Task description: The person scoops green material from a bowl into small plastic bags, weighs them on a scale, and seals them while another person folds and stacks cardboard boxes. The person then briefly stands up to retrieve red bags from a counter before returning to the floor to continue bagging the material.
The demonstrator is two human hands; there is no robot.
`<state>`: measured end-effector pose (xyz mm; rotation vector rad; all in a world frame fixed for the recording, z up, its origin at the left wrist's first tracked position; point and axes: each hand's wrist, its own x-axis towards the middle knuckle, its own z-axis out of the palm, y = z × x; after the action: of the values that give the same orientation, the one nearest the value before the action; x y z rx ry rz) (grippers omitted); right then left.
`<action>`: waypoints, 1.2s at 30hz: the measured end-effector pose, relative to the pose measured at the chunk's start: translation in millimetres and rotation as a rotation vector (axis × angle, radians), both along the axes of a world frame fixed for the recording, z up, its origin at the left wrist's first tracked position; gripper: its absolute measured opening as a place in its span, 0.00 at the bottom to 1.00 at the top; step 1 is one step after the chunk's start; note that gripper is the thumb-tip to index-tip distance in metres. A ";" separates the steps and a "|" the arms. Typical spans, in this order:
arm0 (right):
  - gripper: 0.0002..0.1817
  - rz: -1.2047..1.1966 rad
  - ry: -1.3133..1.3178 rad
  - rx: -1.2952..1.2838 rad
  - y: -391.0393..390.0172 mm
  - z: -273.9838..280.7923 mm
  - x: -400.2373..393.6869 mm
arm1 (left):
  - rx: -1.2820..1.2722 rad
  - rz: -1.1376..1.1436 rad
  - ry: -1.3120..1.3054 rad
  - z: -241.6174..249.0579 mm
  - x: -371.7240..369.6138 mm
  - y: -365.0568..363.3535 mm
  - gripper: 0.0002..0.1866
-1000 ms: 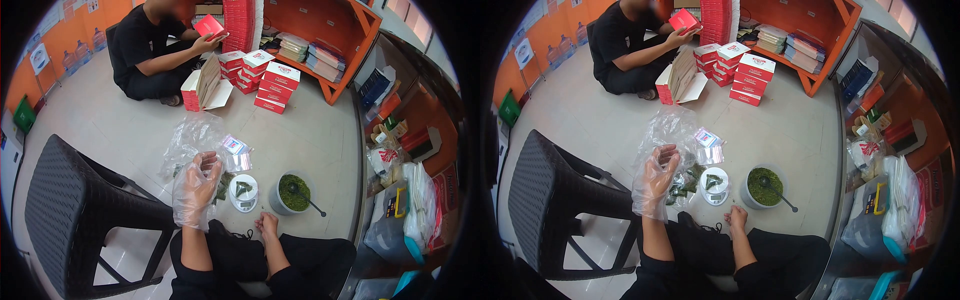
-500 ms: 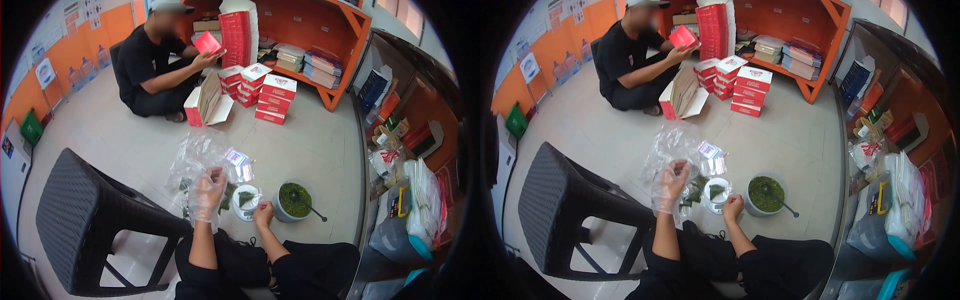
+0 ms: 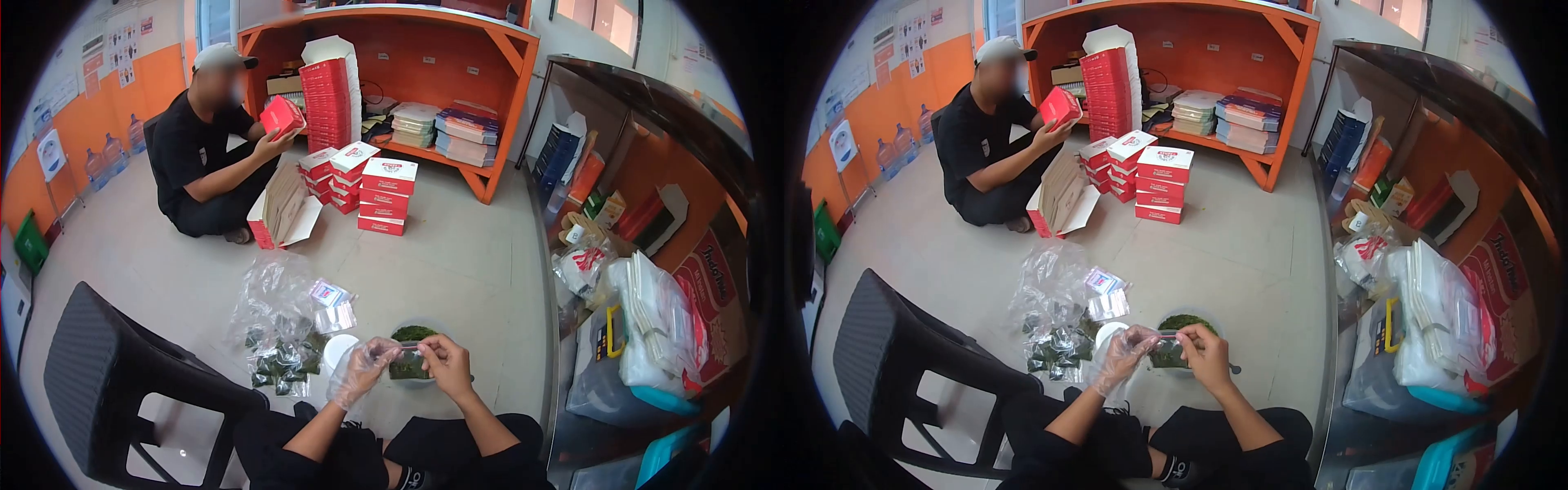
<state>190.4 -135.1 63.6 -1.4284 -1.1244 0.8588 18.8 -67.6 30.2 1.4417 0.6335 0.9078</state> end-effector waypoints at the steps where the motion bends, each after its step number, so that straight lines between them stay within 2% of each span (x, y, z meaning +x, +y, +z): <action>1: 0.06 0.028 0.042 -0.024 0.7 -5.9 6.1 | -0.017 0.044 -0.029 2.5 2.9 -4.2 0.11; 2: 0.06 0.030 0.056 -0.020 1.1 -9.8 8.0 | -0.034 0.087 -0.055 3.4 4.6 -7.1 0.10; 4: 0.05 0.074 0.247 0.072 4.5 -14.7 11.1 | -0.043 0.123 -0.038 -4.5 6.8 -4.3 0.09; 8: 0.04 0.127 0.298 0.036 6.3 -16.7 14.0 | -0.051 0.123 -0.066 -10.4 4.8 3.0 0.08; 15: 0.02 0.131 0.301 0.143 5.7 -19.3 9.6 | -0.116 0.147 -0.087 -8.6 0.2 4.1 0.07; 20: 0.02 0.196 0.294 0.111 7.2 -27.1 8.0 | -0.093 0.150 -0.096 -6.8 -0.4 1.1 0.06; 25: 0.03 0.165 0.329 0.210 6.9 -20.6 0.9 | -0.082 0.152 -0.102 -2.6 0.6 -1.1 0.06; 36: 0.03 0.189 0.337 0.149 4.6 -26.7 -4.5 | -0.082 0.125 -0.072 1.1 2.2 -5.9 0.05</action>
<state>186.0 -130.5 36.9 -1.0204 -1.0500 1.0806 21.0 -73.5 31.4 1.3025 0.7049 1.0153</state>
